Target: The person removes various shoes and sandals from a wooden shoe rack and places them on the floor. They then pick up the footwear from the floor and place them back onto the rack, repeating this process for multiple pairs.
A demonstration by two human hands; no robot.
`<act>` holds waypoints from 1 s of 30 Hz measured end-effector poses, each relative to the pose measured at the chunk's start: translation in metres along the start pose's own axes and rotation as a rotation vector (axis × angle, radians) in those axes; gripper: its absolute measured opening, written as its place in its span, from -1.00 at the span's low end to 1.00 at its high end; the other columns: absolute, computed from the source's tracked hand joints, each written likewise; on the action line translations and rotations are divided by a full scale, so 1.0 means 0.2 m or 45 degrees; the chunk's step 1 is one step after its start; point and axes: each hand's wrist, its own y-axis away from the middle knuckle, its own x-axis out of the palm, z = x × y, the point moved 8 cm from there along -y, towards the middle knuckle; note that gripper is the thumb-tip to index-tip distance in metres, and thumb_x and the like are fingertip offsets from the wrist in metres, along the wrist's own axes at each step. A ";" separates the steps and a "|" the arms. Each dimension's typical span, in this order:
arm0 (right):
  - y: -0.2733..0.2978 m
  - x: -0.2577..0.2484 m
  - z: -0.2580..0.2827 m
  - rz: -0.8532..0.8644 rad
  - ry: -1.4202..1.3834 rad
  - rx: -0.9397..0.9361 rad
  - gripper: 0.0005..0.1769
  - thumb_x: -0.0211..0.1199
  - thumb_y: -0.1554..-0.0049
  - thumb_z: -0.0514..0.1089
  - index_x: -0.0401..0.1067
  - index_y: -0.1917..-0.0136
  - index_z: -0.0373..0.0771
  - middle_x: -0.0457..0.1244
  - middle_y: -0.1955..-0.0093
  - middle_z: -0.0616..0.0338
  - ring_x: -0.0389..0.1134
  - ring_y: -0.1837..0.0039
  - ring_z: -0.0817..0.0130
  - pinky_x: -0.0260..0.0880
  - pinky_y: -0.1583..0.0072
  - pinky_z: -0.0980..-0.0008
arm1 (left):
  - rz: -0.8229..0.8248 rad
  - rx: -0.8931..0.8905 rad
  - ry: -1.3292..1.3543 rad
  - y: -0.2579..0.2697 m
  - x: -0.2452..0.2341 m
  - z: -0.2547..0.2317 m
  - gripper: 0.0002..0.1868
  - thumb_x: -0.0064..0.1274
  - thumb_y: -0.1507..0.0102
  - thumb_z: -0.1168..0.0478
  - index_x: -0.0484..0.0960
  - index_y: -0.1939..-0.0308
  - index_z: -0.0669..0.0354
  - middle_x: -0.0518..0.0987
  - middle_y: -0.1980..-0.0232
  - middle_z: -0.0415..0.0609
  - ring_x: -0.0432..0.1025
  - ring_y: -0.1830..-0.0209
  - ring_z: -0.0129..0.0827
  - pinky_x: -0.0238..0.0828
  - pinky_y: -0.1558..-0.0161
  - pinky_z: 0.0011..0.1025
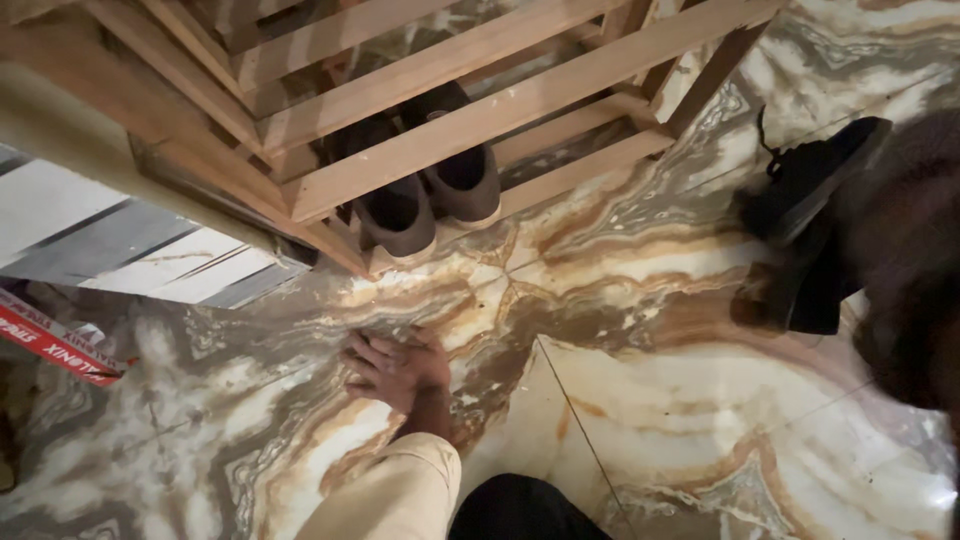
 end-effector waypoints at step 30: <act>-0.02 1.26 0.28 0.420 -0.073 -0.283 -0.49 0.29 -0.15 -0.36 0.41 -0.38 -0.29 0.22 -0.44 -0.23 0.20 -0.46 -0.23 0.20 -0.43 0.01 | -0.098 0.039 0.038 0.00 -0.04 -0.02 -0.05 -0.32 -0.28 -0.30 0.18 -0.54 0.35 -0.01 -0.70 0.08 -0.16 -0.67 0.19 -0.25 -0.44 0.42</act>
